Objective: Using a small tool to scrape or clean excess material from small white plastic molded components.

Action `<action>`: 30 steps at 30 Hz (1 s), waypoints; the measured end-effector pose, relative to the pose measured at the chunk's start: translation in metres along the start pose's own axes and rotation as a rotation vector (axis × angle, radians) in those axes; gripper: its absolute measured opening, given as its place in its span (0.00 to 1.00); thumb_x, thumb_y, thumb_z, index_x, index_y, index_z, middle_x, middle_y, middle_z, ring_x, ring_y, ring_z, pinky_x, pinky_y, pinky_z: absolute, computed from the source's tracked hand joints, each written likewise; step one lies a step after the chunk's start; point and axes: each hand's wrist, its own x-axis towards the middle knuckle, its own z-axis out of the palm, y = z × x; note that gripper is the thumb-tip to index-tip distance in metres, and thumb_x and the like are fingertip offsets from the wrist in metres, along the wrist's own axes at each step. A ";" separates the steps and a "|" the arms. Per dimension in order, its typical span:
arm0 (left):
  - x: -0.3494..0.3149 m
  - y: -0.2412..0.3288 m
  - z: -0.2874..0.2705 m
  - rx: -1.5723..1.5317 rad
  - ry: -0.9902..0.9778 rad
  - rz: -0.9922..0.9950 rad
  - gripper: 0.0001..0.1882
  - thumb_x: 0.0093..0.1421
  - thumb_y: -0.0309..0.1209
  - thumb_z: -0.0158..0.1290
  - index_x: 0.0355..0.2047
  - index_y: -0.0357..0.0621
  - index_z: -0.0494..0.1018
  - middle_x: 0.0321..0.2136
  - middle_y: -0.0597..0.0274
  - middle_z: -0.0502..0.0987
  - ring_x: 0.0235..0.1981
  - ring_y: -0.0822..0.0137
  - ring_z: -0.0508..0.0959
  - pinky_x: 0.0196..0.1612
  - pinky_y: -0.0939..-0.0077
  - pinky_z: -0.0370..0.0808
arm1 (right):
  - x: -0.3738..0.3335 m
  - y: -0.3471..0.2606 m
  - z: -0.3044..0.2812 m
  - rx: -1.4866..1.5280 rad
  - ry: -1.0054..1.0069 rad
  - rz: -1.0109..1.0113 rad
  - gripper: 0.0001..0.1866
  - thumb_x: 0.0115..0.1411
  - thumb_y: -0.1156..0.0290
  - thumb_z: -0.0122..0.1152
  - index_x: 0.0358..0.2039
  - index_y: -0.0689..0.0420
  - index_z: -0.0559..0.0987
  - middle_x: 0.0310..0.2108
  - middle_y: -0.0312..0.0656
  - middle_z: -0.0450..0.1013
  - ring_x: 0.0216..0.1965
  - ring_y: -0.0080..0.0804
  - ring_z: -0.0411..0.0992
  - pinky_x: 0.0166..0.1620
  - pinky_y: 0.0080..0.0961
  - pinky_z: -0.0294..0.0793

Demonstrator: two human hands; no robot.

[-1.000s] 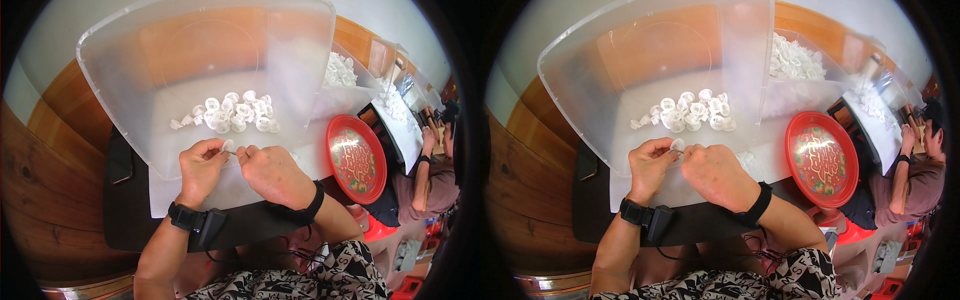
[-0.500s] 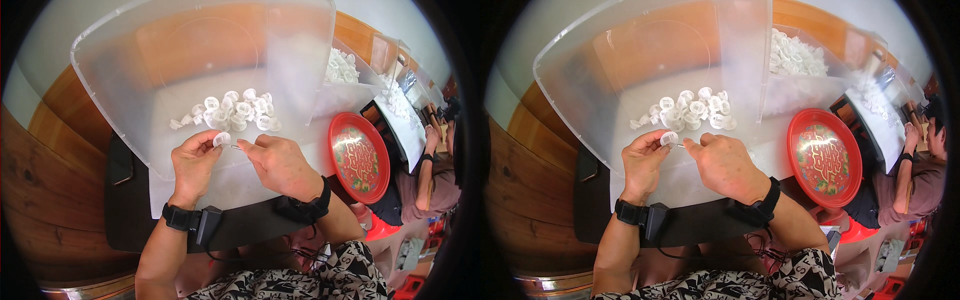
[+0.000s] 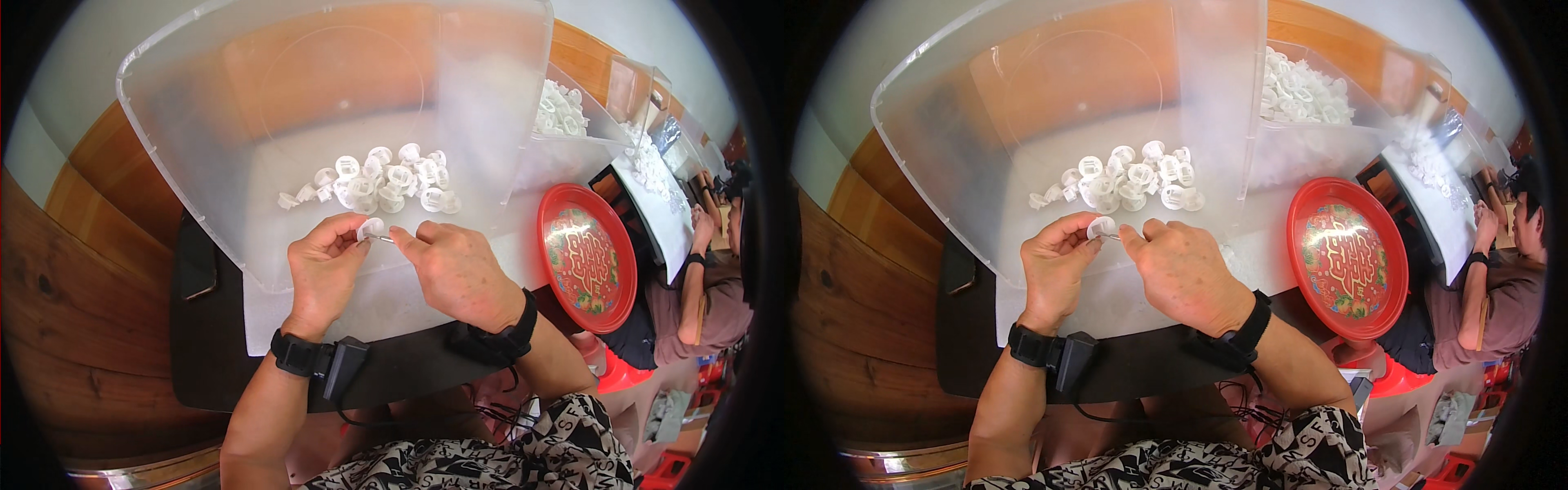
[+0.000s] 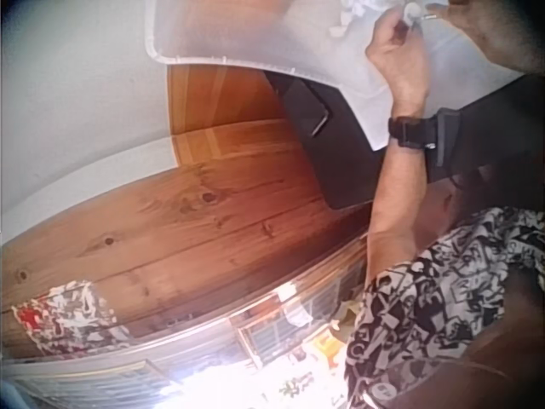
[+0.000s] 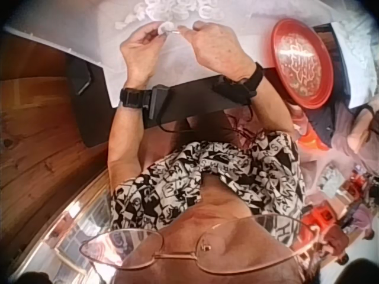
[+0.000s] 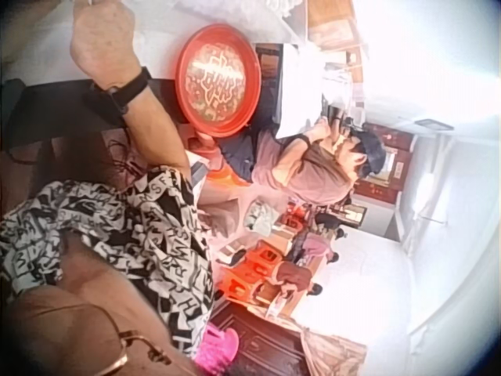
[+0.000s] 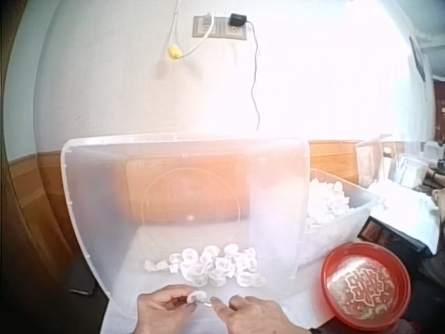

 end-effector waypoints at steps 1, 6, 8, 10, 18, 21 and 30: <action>0.000 0.000 0.001 0.001 0.006 -0.006 0.14 0.50 0.11 0.50 0.38 0.31 0.72 0.35 0.58 0.75 0.36 0.71 0.75 0.43 0.78 0.73 | 0.000 -0.001 -0.001 -0.008 -0.003 -0.004 0.23 0.42 0.78 0.53 0.44 0.62 0.72 0.24 0.42 0.68 0.25 0.37 0.71 0.26 0.29 0.71; -0.002 0.000 0.004 0.011 0.034 -0.033 0.14 0.50 0.10 0.50 0.38 0.30 0.72 0.35 0.58 0.75 0.36 0.71 0.75 0.42 0.79 0.73 | 0.001 -0.004 0.000 -0.031 0.020 -0.054 0.22 0.42 0.78 0.53 0.41 0.67 0.71 0.25 0.43 0.69 0.23 0.37 0.71 0.24 0.29 0.71; -0.002 -0.002 0.003 0.030 0.090 -0.046 0.11 0.50 0.13 0.52 0.35 0.33 0.74 0.31 0.63 0.75 0.32 0.77 0.74 0.38 0.84 0.73 | 0.002 -0.007 -0.001 -0.081 -0.033 -0.026 0.24 0.39 0.80 0.52 0.43 0.65 0.71 0.24 0.41 0.68 0.24 0.35 0.71 0.26 0.27 0.71; -0.002 -0.002 0.003 0.046 0.091 -0.055 0.11 0.49 0.13 0.52 0.35 0.33 0.74 0.31 0.64 0.75 0.32 0.77 0.73 0.37 0.84 0.73 | 0.003 -0.010 -0.004 -0.084 -0.067 -0.012 0.25 0.39 0.80 0.53 0.43 0.65 0.70 0.24 0.41 0.69 0.24 0.36 0.71 0.26 0.28 0.71; -0.002 0.000 0.003 0.078 0.071 -0.100 0.12 0.49 0.13 0.52 0.35 0.33 0.74 0.31 0.64 0.76 0.31 0.77 0.74 0.37 0.84 0.73 | 0.001 -0.006 -0.002 -0.010 -0.105 0.021 0.22 0.41 0.81 0.51 0.41 0.64 0.71 0.24 0.43 0.70 0.23 0.40 0.71 0.26 0.30 0.71; 0.002 0.003 0.001 -0.015 0.018 -0.070 0.14 0.50 0.11 0.49 0.38 0.32 0.72 0.35 0.57 0.75 0.36 0.70 0.75 0.41 0.78 0.73 | 0.003 0.009 0.003 0.252 -0.032 0.040 0.17 0.47 0.82 0.49 0.41 0.63 0.73 0.24 0.45 0.71 0.22 0.38 0.71 0.25 0.28 0.69; 0.003 0.008 -0.005 -0.294 -0.026 -0.085 0.14 0.53 0.13 0.48 0.40 0.35 0.70 0.40 0.52 0.74 0.38 0.69 0.74 0.40 0.78 0.71 | 0.008 0.009 0.000 0.763 0.210 0.166 0.11 0.51 0.80 0.50 0.37 0.64 0.73 0.19 0.52 0.68 0.20 0.45 0.67 0.24 0.31 0.65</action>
